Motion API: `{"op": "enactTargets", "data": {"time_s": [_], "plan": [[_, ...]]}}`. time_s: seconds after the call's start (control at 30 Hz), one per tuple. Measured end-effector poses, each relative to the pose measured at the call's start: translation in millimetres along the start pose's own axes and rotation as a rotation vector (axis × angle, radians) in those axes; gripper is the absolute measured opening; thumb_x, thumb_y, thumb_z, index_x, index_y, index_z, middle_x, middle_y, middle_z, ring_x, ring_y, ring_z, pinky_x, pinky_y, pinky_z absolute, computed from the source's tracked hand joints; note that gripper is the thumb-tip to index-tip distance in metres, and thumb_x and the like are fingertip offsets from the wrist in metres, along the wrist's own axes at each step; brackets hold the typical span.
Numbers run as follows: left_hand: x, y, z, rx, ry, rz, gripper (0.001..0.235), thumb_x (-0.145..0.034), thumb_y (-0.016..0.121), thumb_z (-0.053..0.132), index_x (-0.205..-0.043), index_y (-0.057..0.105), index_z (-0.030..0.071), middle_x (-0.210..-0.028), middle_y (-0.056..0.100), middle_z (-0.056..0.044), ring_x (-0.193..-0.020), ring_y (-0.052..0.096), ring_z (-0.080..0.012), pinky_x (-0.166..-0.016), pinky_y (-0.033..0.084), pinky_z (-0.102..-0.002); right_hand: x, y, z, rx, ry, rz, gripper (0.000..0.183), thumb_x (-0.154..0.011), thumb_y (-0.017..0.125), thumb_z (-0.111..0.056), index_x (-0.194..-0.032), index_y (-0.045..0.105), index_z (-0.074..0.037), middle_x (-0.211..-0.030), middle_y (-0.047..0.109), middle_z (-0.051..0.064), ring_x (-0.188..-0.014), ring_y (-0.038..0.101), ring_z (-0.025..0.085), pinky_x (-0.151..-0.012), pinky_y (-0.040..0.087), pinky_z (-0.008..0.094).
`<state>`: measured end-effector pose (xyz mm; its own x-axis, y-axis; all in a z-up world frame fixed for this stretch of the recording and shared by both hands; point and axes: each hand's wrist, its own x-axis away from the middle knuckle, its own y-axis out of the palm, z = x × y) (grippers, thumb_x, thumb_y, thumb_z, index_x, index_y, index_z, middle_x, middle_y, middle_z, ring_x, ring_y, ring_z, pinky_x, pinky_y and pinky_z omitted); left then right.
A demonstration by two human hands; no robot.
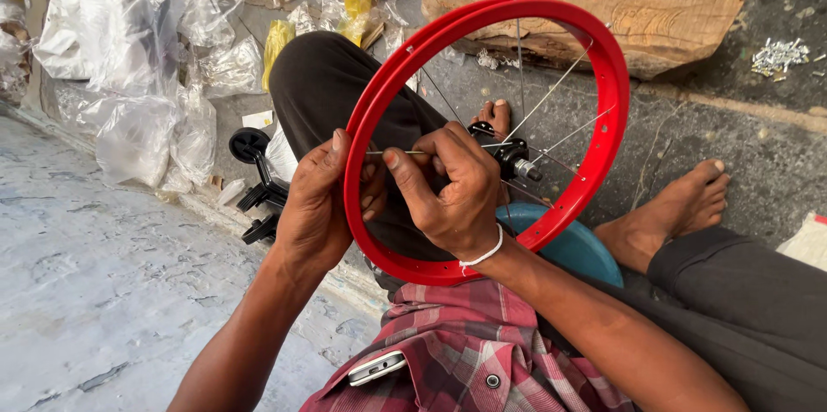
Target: The person is assembling a red bicycle wheel by hand, inserting metal spokes into the hub and rim. They are sitting on the floor and methodically threading each spoke through the rim holes and tightening them.
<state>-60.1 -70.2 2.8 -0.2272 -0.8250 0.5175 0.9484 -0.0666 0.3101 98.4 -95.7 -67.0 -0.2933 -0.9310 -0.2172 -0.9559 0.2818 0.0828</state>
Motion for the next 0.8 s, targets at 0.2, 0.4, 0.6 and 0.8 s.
{"op": "enactTargets", "data": {"time_s": [0.2, 0.4, 0.6, 0.8], "plan": [[-4, -4, -3, -0.024, 0.009, 0.057, 0.040, -0.105, 0.059, 0.043, -0.097, 0.060, 0.004, -0.081, 0.056, -0.003, -0.063, 0.049, -0.0109, -0.054, 0.042, -0.027, -2, 1, 5, -0.012, 0.012, -0.034, 0.028, -0.096, 0.079, -0.023, -0.082, 0.066, -0.002, -0.073, 0.056, 0.003, -0.059, 0.049, 0.010, -0.054, 0.038, 0.028], [-7, -5, -8, -0.018, 0.016, 0.033, 0.037, -0.105, 0.062, 0.041, -0.100, 0.060, 0.004, -0.084, 0.056, -0.003, -0.066, 0.050, -0.0107, -0.057, 0.042, -0.027, -4, 6, 9, -0.032, 0.108, -0.032, 0.029, -0.095, 0.078, -0.022, -0.080, 0.064, -0.001, -0.072, 0.055, 0.003, -0.055, 0.047, 0.009, -0.051, 0.036, 0.028], [-9, -2, -5, -0.008, 0.000, 0.065, 0.036, -0.103, 0.063, 0.040, -0.098, 0.062, 0.004, -0.081, 0.059, -0.003, -0.065, 0.053, -0.0114, -0.057, 0.046, -0.028, -3, 13, 16, -0.051, 0.126, -0.056, 0.031, -0.099, 0.076, -0.025, -0.082, 0.063, -0.002, -0.073, 0.055, 0.002, -0.058, 0.044, 0.010, -0.054, 0.035, 0.028], [-13, -2, 6, -0.094, -0.062, 0.124, 0.032, -0.100, 0.064, 0.034, -0.099, 0.066, 0.002, -0.076, 0.062, -0.003, -0.065, 0.060, -0.0126, -0.060, 0.052, -0.030, -5, 16, 23, -0.031, 0.110, -0.069, 0.032, -0.099, 0.075, -0.026, -0.081, 0.062, -0.003, -0.073, 0.053, 0.002, -0.060, 0.044, 0.010, -0.054, 0.036, 0.028]]}}
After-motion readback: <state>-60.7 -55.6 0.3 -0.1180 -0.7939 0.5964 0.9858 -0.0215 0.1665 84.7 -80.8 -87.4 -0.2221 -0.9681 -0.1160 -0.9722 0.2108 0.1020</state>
